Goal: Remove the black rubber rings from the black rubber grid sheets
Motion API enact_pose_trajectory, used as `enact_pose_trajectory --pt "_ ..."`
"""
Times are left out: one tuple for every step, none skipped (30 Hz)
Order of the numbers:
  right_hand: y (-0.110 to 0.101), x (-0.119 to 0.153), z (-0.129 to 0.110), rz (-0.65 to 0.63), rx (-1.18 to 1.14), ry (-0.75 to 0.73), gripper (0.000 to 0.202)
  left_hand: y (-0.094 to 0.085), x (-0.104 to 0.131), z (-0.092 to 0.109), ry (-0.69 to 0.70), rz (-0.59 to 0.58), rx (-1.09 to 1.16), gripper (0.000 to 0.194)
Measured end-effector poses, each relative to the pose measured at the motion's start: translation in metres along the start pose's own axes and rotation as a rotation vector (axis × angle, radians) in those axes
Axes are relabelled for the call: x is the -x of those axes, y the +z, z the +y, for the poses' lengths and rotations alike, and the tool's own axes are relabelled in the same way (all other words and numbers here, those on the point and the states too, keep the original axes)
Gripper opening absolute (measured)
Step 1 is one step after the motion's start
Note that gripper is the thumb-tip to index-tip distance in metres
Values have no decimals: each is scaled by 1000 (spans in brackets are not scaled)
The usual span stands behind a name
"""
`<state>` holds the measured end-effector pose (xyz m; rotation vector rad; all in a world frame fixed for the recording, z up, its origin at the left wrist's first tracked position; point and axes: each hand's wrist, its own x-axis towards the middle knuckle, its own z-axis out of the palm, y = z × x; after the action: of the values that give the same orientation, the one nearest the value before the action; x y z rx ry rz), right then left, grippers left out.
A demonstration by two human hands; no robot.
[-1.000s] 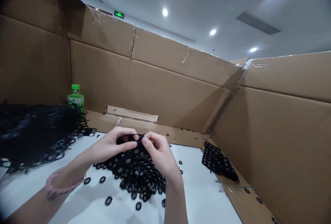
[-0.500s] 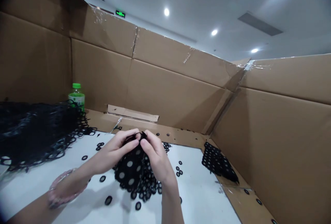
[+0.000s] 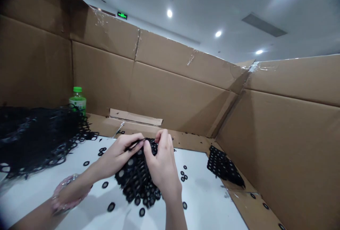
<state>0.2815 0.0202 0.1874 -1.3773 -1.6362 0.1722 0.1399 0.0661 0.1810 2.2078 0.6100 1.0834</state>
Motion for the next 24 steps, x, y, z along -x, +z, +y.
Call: enact_pose_trajectory --pt "0 1 0 -39 11 18 17 2 0 0 8 17 -1 26" --pt "0 1 -1 -86 7 28 23 3 1 0 14 35 2 26" --pt "0 2 -2 -128 -11 27 28 5 1 1 18 51 9 26" --pt "0 2 -3 -160 -44 21 31 7 2 1 21 63 20 26" --pt "0 2 -3 -182 -95 14 32 8 2 1 22 72 39 27" --pt "-1 1 -2 -192 -164 10 33 8 3 1 15 82 65 27" --pt "-3 0 1 -181 -247 12 34 7 3 -1 -5 115 100 27" --pt "-6 -3 5 -139 -337 21 34 5 4 -2 -44 194 144 26" --pt "-11 -6 12 -63 -427 40 34 1 4 -4 -104 316 202 24" --pt "-16 -10 20 42 -505 65 34 -4 3 -6 -181 461 274 24" --pt "-22 -13 28 152 -553 97 33 -9 3 -8 -265 602 352 28" --pt "-26 -17 37 233 -571 132 32 -15 2 -9 -344 710 425 35" --pt "-29 -21 45 263 -539 160 32 -20 2 -10 -408 766 484 41" --pt "-29 -24 52 241 -457 177 31 -24 1 -11 -453 769 521 45" --pt "-27 -26 56 179 -348 175 31 -26 1 -11 -477 741 535 47" --pt "-22 -27 60 93 -224 159 31 -28 0 -11 -480 701 530 48" --pt "-14 -28 62 2 -102 139 31 -28 0 -12 -465 652 521 48" --pt "-5 -27 63 -80 2 118 32 -27 0 -12 -432 597 518 46" --pt "5 -26 63 -142 85 101 33 -25 0 -12 -386 538 520 42" --pt "15 -25 64 -181 148 93 35 -23 0 -13 -335 483 523 37" --pt "24 -25 65 -204 195 92 36 -21 0 -14 -285 439 520 33" --pt "31 -24 66 -219 228 96 38 -20 0 -15 -243 414 509 29" --pt "36 -25 67 -228 248 102 39 -18 0 -15 -213 406 491 27" --pt "40 -25 69 -237 254 110 40 -17 0 -16 -194 409 472 25"
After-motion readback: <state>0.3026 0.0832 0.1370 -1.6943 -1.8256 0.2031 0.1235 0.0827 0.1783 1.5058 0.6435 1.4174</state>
